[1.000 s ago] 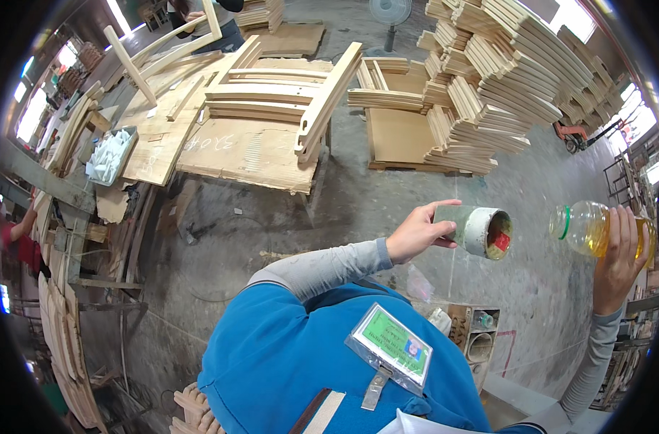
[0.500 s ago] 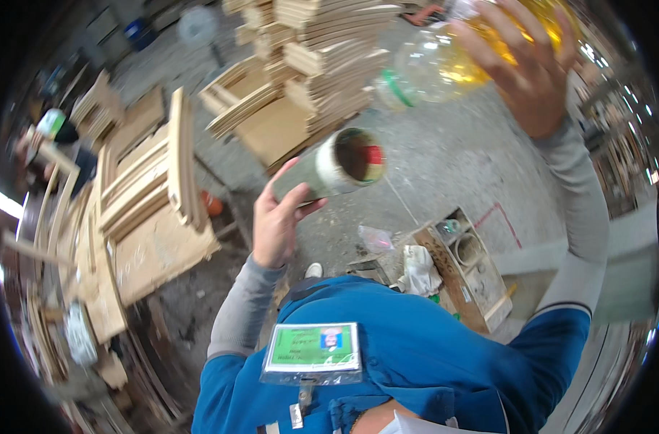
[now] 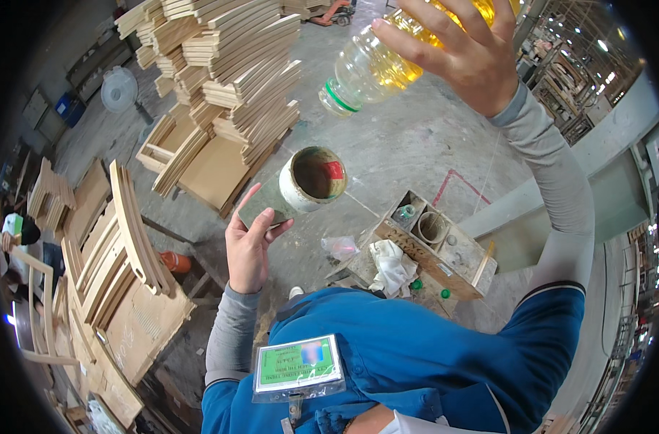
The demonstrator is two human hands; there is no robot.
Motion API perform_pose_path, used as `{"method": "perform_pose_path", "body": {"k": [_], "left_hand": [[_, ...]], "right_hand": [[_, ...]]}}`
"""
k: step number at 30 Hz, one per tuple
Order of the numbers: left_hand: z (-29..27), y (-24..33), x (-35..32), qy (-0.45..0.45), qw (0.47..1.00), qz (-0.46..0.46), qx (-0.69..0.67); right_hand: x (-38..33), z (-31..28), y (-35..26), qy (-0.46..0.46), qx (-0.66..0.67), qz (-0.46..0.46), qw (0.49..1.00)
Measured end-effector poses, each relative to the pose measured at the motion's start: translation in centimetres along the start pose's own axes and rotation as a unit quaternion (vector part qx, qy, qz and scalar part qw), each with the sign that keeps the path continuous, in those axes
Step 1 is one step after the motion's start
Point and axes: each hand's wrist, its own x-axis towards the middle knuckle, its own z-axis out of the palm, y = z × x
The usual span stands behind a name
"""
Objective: The person applies a liquid finish to the slots of stacked wooden chair parts using a brush. They then pour liquids from bottles into a container and mix the contents with a power drill while squatting on the floor.
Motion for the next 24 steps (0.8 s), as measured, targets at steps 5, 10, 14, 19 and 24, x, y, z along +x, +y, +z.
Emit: {"method": "perform_pose_path", "body": {"k": [5, 10, 14, 19, 24], "left_hand": [[1.0, -0.9, 1.7, -0.031, 0.999, -0.038, -0.013], [1.8, -1.9, 3.8, -0.068, 0.995, -0.067, -0.031], [3.0, -2.6, 5.4, -0.088, 0.992, -0.083, -0.027], [4.3, -3.1, 7.0, -0.112, 0.989, -0.096, -0.021], [4.8, -3.4, 8.5, -0.136, 0.985, -0.107, -0.012]], "right_hand": [[-1.4, -1.4, 0.5, -0.028, -0.015, 0.004, 0.999], [-2.1, -3.2, 1.3, -0.105, -0.072, -0.044, 0.991], [-2.9, -4.0, 2.0, -0.134, -0.095, -0.033, 0.986], [-3.9, -4.6, 2.8, -0.163, -0.107, -0.035, 0.98], [-4.4, -4.5, 3.2, -0.18, -0.102, -0.023, 0.978]]}}
